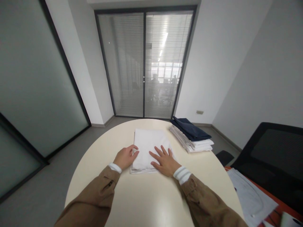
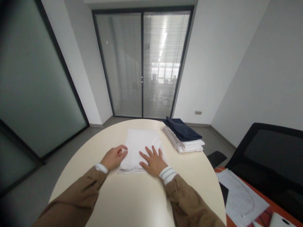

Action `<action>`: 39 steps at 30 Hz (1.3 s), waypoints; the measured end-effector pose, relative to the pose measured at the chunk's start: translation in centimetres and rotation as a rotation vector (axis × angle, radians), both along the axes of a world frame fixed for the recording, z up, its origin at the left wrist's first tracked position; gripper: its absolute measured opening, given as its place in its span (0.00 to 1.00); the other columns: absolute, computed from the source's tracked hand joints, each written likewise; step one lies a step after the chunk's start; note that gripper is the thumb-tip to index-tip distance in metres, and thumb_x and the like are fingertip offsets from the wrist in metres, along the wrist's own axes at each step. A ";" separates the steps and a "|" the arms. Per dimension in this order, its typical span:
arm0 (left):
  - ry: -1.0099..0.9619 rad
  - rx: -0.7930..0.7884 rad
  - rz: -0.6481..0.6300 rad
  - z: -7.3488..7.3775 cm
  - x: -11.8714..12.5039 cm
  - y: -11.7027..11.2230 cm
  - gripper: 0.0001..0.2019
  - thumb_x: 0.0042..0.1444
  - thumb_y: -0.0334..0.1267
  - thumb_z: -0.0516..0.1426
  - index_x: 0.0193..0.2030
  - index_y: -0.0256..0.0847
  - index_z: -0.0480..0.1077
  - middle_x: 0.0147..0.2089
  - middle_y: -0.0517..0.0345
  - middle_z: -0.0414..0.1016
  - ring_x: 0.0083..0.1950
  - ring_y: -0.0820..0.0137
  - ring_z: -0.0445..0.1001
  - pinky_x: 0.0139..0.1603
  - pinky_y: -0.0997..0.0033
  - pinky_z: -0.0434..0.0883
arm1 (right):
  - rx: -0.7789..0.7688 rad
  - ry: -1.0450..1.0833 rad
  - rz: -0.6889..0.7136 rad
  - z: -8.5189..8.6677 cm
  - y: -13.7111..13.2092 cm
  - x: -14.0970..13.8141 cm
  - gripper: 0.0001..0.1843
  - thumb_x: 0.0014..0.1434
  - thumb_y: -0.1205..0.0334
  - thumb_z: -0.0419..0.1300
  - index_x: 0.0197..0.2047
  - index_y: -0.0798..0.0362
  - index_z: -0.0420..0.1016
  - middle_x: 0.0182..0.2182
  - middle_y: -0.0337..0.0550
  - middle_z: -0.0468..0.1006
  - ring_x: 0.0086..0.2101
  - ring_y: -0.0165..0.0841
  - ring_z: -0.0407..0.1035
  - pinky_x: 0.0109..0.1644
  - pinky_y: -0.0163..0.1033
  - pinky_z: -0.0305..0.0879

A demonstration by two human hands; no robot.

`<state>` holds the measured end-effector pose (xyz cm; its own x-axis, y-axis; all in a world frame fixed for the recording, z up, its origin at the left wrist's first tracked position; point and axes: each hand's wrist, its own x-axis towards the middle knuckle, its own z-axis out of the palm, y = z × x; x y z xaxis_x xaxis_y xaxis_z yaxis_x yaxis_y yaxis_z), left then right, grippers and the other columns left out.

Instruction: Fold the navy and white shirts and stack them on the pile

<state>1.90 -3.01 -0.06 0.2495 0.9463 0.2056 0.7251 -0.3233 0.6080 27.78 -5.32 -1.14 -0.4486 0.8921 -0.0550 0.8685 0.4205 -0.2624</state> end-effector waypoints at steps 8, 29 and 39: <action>0.342 0.147 -0.182 -1.7 3.2 -1.7 0.31 0.64 0.50 0.51 0.72 0.46 0.52 0.75 0.45 0.46 0.75 0.49 0.44 0.69 0.45 0.51 | -0.146 0.009 0.030 0.9 -1.1 -0.6 0.35 0.64 0.34 0.43 0.71 0.31 0.45 0.73 0.41 0.35 0.69 0.57 0.26 0.64 0.75 0.27; 0.472 0.143 -0.079 -0.6 4.6 -4.5 0.24 0.64 0.55 0.48 0.50 0.38 0.72 0.51 0.37 0.72 0.53 0.48 0.69 0.52 0.46 0.66 | 0.169 -0.060 -0.161 -1.8 1.7 -1.4 0.39 0.65 0.36 0.44 0.73 0.44 0.46 0.72 0.49 0.43 0.70 0.55 0.34 0.69 0.62 0.31; 0.395 0.199 0.064 -3.8 2.9 4.0 0.26 0.68 0.49 0.45 0.70 0.47 0.56 0.75 0.46 0.48 0.75 0.51 0.44 0.69 0.43 0.49 | 0.113 -0.055 -0.137 -1.5 1.0 -1.8 0.38 0.65 0.35 0.43 0.73 0.39 0.44 0.72 0.50 0.41 0.69 0.59 0.33 0.66 0.69 0.32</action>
<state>4.76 1.03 -3.89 0.2878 0.9139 0.2863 0.9116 -0.3531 0.2106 25.99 -4.37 -2.62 -0.3217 0.9464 0.0279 0.9313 0.3216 -0.1711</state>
